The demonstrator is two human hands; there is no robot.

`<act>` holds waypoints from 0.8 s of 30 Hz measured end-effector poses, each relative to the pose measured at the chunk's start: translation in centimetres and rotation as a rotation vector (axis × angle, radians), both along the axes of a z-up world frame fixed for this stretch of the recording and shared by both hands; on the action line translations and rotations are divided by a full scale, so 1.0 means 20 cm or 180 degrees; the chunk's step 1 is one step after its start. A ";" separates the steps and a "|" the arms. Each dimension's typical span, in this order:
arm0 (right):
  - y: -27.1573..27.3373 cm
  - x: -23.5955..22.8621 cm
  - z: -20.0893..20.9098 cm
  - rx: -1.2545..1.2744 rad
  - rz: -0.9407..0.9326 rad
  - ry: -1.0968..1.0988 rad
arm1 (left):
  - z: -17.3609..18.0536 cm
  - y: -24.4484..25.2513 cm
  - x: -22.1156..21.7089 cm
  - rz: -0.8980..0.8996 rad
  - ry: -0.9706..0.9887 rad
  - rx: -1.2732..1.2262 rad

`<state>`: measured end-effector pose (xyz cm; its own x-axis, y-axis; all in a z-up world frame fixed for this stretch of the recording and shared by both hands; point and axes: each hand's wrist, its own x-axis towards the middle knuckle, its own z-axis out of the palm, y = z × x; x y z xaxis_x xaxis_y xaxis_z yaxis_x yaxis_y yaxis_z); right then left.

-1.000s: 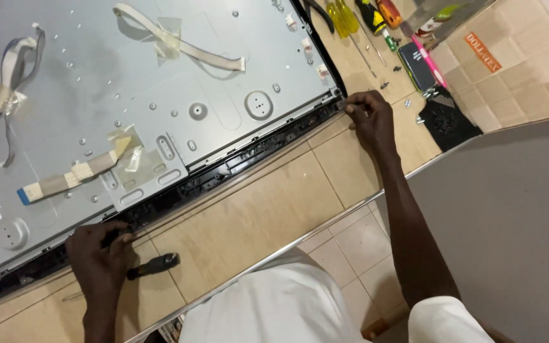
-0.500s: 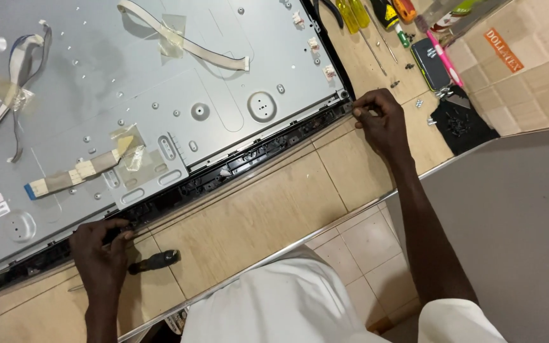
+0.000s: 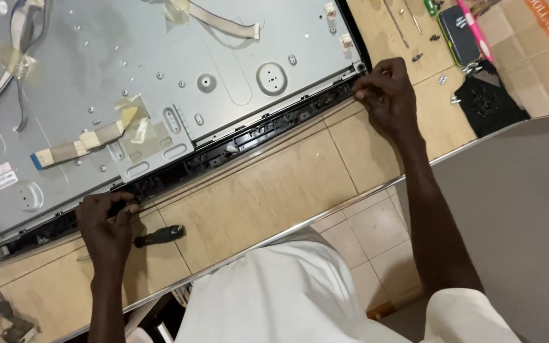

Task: The person uses a screwdriver to remove screws from the back panel of a disassembled television. They then manipulate wires and connectors on the internal circuit board, occasionally using pliers to assist with the connections.

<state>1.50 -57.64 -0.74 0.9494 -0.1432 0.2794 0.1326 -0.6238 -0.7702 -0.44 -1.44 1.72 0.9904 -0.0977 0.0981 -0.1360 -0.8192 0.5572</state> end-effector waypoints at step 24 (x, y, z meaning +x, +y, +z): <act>0.34 0.00 -0.06 -0.0952 0.0538 -0.0978 | 0.00 0.02 0.03 -0.0371 -0.0398 -0.0406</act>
